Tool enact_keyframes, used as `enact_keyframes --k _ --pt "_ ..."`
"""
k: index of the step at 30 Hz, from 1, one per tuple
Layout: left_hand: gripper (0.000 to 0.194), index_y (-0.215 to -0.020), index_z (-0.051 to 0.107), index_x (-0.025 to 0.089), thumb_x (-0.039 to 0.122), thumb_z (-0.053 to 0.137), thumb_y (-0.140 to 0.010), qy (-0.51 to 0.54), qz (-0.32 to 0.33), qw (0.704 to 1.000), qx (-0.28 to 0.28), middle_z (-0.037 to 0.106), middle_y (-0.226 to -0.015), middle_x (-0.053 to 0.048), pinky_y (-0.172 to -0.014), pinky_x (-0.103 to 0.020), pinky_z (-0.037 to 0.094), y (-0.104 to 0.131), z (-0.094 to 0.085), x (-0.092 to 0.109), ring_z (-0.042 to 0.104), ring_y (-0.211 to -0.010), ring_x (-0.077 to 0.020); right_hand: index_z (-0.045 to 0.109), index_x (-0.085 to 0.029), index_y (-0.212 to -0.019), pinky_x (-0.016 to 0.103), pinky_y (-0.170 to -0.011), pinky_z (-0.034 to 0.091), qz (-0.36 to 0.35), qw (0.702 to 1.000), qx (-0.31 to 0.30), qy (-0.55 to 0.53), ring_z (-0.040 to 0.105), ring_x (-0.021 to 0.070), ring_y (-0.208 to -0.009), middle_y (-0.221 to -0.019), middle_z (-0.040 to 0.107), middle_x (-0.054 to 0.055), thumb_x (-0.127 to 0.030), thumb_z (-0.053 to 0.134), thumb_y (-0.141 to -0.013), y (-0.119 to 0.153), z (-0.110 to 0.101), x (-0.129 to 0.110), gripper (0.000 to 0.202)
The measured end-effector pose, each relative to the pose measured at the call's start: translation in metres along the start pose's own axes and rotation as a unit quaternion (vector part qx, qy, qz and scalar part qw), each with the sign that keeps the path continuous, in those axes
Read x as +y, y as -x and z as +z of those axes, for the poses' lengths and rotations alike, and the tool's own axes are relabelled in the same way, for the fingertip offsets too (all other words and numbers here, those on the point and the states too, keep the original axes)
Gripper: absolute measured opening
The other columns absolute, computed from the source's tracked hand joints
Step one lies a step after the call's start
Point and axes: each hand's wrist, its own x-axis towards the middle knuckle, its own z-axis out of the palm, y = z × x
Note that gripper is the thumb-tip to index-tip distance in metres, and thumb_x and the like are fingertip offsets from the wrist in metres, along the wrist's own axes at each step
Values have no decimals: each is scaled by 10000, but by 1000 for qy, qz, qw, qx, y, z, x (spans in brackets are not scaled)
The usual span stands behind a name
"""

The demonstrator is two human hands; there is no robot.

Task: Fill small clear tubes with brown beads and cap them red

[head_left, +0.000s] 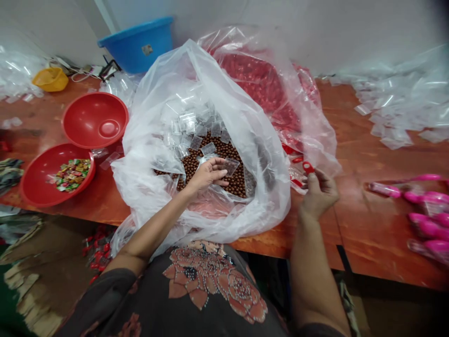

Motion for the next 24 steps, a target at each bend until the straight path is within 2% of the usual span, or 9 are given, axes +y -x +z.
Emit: enact_keyframes --k 2,3,7,10,13,17,24 --pt "504 -1020 581 177 291 872 -624 16 -15 1000 -6 656 -986 -26 -700 -331 632 4 2 2 654 -873 -152 690 -182 -936 248 -572 455 0 996 33 -82 525 96 -587 -785 641 -15 -237 670 -715 8 4 -17 229" --pt "503 -1026 579 176 284 870 -630 24 -18 1000 -8 664 -981 -27 -707 -337 631 6 4 3 661 -865 -154 695 -190 -903 235 -545 441 2 993 25 -120 517 85 -565 -764 639 -24 -206 682 -689 12 6 -26 215" --pt "497 -1107 615 170 247 846 -674 37 -23 999 -15 692 -1052 -67 -806 -340 605 12 7 7 686 -901 -167 708 -240 -1016 222 -541 463 50 971 -93 -213 567 85 -613 -801 647 -28 -228 699 -721 31 14 -59 295" --pt "506 -1147 635 162 206 833 -683 24 -30 999 -26 695 -1107 -89 -855 -322 579 13 7 8 685 -932 -164 703 -252 -1052 205 -522 456 101 955 -140 -242 556 73 -612 -804 631 -28 -264 694 -753 40 19 -73 299" --pt "503 -1150 644 152 199 826 -683 12 -24 999 -34 696 -1112 -100 -873 -326 567 13 5 7 683 -936 -164 704 -272 -1070 187 -509 445 133 941 -198 -239 564 68 -641 -875 660 -15 -261 713 -747 48 22 -83 323" --pt "499 -1153 648 146 215 818 -689 -9 -14 999 -42 694 -1130 -111 -878 -336 560 16 6 5 680 -945 -173 704 -320 -1121 195 -534 470 121 923 -288 -224 582 74 -687 -972 695 -9 -244 726 -757 63 30 -90 372" --pt "426 -1143 693 154 265 784 -742 -87 32 994 -61 692 -1193 -113 -934 -342 527 26 8 5 667 -1032 -189 699 -276 -1164 232 -583 508 79 911 -381 -138 544 75 -626 -907 703 -8 -366 712 -830 89 49 -87 347"
